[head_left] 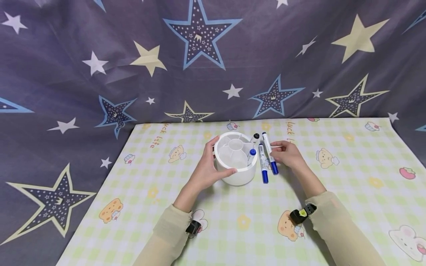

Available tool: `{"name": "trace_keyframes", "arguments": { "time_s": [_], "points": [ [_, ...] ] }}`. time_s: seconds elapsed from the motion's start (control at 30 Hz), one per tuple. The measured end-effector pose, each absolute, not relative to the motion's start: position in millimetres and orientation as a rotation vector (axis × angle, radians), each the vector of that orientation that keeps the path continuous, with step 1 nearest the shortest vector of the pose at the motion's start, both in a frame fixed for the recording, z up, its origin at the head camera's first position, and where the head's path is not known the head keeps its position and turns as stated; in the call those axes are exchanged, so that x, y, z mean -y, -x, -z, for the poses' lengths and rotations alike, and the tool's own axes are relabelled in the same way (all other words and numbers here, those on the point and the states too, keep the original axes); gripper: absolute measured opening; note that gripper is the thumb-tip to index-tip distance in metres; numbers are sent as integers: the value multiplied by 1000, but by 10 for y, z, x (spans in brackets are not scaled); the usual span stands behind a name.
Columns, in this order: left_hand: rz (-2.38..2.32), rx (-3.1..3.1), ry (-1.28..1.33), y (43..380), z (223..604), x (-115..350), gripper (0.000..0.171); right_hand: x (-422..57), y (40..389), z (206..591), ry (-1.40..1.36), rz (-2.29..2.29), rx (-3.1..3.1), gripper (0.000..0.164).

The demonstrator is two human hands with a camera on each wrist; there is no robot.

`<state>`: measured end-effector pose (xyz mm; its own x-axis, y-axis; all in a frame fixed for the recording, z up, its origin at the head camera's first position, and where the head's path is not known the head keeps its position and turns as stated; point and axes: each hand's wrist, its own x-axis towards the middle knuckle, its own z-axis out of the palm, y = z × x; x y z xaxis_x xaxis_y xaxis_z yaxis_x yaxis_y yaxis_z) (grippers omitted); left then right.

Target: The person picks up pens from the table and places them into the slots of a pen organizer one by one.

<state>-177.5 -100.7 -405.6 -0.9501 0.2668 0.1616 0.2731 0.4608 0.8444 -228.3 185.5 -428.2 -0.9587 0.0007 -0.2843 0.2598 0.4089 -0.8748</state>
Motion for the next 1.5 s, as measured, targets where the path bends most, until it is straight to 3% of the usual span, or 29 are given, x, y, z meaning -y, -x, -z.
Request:
{"name": "trace_keyframes", "arguments": {
  "time_s": [1.5],
  "points": [
    [1543, 2678, 513, 1775, 4059, 1007, 111, -1871, 2047, 4054, -53, 1891, -2399, 51]
  ]
}}
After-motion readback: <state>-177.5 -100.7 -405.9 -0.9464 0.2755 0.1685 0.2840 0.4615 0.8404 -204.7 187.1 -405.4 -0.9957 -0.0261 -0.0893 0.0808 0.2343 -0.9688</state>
